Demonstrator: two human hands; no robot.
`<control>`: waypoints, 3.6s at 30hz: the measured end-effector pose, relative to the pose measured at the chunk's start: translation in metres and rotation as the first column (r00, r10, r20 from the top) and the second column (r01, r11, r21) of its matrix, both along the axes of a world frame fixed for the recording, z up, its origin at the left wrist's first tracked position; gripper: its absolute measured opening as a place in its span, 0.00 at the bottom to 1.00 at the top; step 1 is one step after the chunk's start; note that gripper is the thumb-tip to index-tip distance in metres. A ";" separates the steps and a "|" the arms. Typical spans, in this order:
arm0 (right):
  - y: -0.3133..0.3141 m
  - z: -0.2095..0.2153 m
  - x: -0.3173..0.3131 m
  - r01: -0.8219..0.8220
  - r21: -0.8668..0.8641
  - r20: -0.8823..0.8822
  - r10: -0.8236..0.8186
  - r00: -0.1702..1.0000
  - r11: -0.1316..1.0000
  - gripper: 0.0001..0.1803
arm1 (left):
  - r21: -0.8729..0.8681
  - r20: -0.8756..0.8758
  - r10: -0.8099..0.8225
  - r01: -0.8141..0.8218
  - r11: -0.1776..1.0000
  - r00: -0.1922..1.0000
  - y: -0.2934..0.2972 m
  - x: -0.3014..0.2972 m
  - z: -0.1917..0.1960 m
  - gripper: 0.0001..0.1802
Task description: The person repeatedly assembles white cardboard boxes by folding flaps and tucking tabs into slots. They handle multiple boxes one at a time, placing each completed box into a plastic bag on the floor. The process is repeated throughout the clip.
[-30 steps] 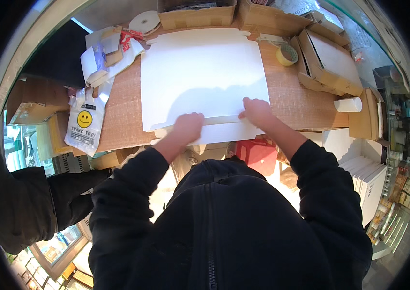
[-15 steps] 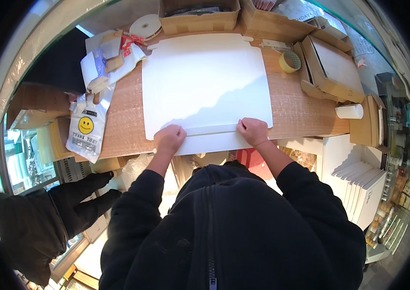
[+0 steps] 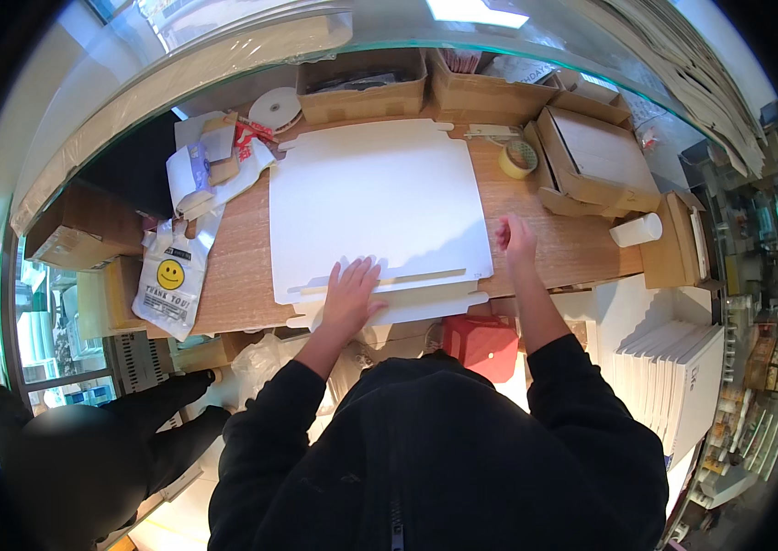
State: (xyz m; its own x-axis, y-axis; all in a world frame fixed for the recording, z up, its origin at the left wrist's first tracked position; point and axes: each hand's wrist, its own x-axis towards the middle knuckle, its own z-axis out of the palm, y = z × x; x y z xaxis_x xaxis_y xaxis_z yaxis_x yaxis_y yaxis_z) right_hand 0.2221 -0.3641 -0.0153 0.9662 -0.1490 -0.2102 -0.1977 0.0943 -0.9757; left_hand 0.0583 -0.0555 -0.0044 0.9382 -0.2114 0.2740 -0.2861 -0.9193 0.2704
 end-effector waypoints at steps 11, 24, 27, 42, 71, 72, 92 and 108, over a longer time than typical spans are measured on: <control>-0.035 0.110 0.017 -0.272 0.298 -0.226 0.345 0.911 0.915 0.25 | -0.053 0.113 -0.247 0.254 0.966 0.962 0.004 -0.044 0.136 0.22; 0.013 0.037 -0.149 -0.194 0.485 -0.434 0.427 0.794 0.853 0.19 | -0.284 0.115 -0.215 0.240 0.928 0.970 -0.020 -0.073 0.085 0.23; 0.056 0.008 -0.184 -0.109 0.640 -0.397 0.449 0.801 0.760 0.18 | -0.158 -0.085 -0.173 0.158 0.975 0.981 -0.032 -0.086 0.052 0.25; 0.025 0.013 -0.177 -0.145 -0.969 0.109 0.870 0.481 0.202 0.25 | -0.058 -0.005 -0.144 0.144 0.988 0.990 -0.010 -0.096 -0.016 0.24; 0.061 0.013 -0.083 -0.102 -0.950 0.137 0.691 0.710 0.294 0.09 | 0.014 0.001 -0.025 0.025 1.000 1.000 0.036 -0.028 -0.004 0.13; 0.062 0.013 -0.082 -0.150 -0.952 0.087 0.708 0.701 0.265 0.09 | 0.045 -0.047 -0.103 0.106 0.993 0.994 0.035 -0.027 -0.004 0.13; 0.116 0.008 -0.109 -0.305 -0.920 0.141 0.935 0.326 0.245 0.04 | 0.039 -0.042 -0.092 0.093 0.995 0.995 -0.001 -0.027 -0.007 0.05; 0.082 0.027 -0.030 -0.505 -0.842 -0.486 0.671 0.560 -0.188 0.22 | 0.067 -0.455 0.252 -0.249 0.966 0.854 0.031 0.005 -0.006 0.12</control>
State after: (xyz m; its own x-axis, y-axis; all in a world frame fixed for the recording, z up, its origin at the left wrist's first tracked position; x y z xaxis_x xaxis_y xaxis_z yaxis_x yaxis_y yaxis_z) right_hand 0.1918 -0.2817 0.0113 0.7545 0.5257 -0.3929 0.4823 -0.8502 -0.2112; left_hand 0.0634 -0.0240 -0.0105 0.9791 0.0473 -0.1977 0.1081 -0.9449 0.3089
